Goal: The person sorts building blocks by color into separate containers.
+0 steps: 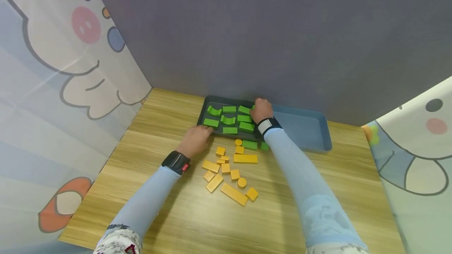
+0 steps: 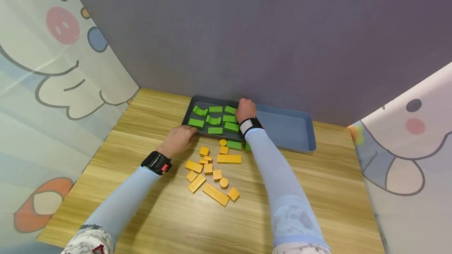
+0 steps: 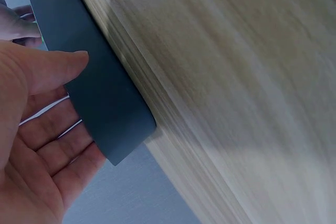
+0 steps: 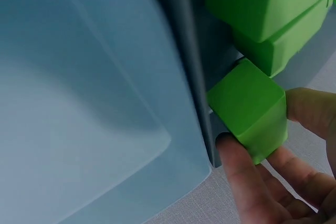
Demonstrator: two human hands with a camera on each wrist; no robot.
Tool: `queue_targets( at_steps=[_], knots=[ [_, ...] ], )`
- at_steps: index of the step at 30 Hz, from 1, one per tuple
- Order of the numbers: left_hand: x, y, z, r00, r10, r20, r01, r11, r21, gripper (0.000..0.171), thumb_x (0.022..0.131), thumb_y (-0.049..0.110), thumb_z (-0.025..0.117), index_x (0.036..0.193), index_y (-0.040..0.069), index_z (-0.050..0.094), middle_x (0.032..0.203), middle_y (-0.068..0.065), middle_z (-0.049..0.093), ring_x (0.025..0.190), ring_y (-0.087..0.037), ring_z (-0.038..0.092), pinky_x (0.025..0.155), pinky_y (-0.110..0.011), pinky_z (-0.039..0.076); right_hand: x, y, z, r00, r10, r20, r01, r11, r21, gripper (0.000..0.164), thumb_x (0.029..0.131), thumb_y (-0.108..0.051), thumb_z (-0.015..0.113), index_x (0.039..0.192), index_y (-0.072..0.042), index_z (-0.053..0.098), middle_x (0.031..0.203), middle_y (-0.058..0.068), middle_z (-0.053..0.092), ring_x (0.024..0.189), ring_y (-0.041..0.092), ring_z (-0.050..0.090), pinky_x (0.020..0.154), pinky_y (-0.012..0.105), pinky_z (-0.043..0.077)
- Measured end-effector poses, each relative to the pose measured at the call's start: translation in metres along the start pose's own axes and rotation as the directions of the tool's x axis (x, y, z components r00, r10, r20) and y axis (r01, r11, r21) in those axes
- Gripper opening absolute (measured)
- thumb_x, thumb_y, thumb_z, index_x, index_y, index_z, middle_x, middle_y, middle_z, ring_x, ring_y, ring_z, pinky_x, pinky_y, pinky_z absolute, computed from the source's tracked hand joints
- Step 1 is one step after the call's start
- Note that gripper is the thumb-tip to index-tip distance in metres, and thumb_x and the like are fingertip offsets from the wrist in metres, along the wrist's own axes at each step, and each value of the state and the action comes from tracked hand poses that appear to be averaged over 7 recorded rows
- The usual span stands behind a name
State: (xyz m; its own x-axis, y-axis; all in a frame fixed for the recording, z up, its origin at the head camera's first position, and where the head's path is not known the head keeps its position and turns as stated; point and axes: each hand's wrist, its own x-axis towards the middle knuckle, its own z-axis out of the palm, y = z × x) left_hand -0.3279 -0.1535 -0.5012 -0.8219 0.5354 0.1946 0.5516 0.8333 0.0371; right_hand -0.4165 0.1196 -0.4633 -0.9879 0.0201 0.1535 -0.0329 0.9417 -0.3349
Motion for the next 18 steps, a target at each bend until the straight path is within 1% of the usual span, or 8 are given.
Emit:
queue_targets(
  at_steps=[4, 8, 12, 15, 18],
  knots=[
    [-0.0003, 0.0004, 0.0007, 1.0, 0.001, -0.008, -0.001, 1.0, 0.001, 0.015, 0.089, 0.01, 0.075, 0.104, 0.007, 0.072, 0.09, -0.008, 0.075, 0.086, -0.025, 0.072, 0.077, -0.04, 0.063, 0.0002, 0.0008, 0.002, 1.0, 0.008, 0.009, -0.008, 1.0, -0.021, 0.016, 0.093, -0.012, 0.073, 0.083, -0.001, 0.066, 0.081, 0.016, 0.072, 0.075, 0.035, 0.072, 0.064, 0.045, 0.058],
    [-0.0003, 0.0026, 0.0003, 1.0, 0.009, -0.019, -0.009, 1.0, 0.0, 0.015, 0.089, 0.011, 0.076, 0.103, 0.006, 0.073, 0.09, -0.008, 0.075, 0.085, -0.025, 0.072, 0.077, -0.039, 0.063, -0.0017, 0.0017, 0.0022, 0.999, 0.028, 0.019, -0.028, 0.999, -0.019, 0.012, 0.093, -0.01, 0.072, 0.088, 0.0, 0.069, 0.088, 0.018, 0.075, 0.08, 0.037, 0.074, 0.069, 0.049, 0.063],
    [-0.0003, 0.005, 0.0006, 1.0, 0.014, -0.024, -0.014, 1.0, -0.003, 0.015, 0.089, 0.01, 0.075, 0.103, 0.006, 0.073, 0.09, -0.008, 0.075, 0.085, -0.025, 0.073, 0.076, -0.04, 0.063, -0.0041, 0.0024, 0.0026, 0.999, 0.043, 0.02, -0.043, 0.999, -0.024, 0.009, 0.093, -0.007, 0.071, 0.092, 0.002, 0.07, 0.092, 0.02, 0.076, 0.083, 0.039, 0.074, 0.072, 0.051, 0.064],
    [-0.0006, 0.0063, 0.0013, 1.0, 0.015, -0.026, -0.016, 1.0, -0.003, 0.014, 0.089, 0.01, 0.075, 0.103, 0.006, 0.073, 0.09, -0.008, 0.075, 0.085, -0.025, 0.073, 0.076, -0.04, 0.063, -0.0059, 0.0035, 0.0032, 0.999, 0.037, 0.021, -0.036, 0.999, -0.032, 0.01, 0.093, -0.008, 0.071, 0.094, 0.003, 0.071, 0.094, 0.021, 0.076, 0.084, 0.039, 0.074, 0.073, 0.051, 0.064],
    [-0.001, 0.0072, 0.0019, 1.0, 0.016, -0.026, -0.016, 1.0, -0.007, 0.014, 0.089, 0.01, 0.076, 0.102, 0.006, 0.073, 0.089, -0.008, 0.075, 0.084, -0.025, 0.072, 0.075, -0.04, 0.063, -0.0073, 0.0055, 0.0036, 0.999, 0.027, 0.02, -0.027, 0.999, -0.028, 0.011, 0.094, -0.008, 0.07, 0.091, 0.002, 0.07, 0.09, 0.02, 0.074, 0.081, 0.038, 0.073, 0.069, 0.049, 0.062]
  ],
)
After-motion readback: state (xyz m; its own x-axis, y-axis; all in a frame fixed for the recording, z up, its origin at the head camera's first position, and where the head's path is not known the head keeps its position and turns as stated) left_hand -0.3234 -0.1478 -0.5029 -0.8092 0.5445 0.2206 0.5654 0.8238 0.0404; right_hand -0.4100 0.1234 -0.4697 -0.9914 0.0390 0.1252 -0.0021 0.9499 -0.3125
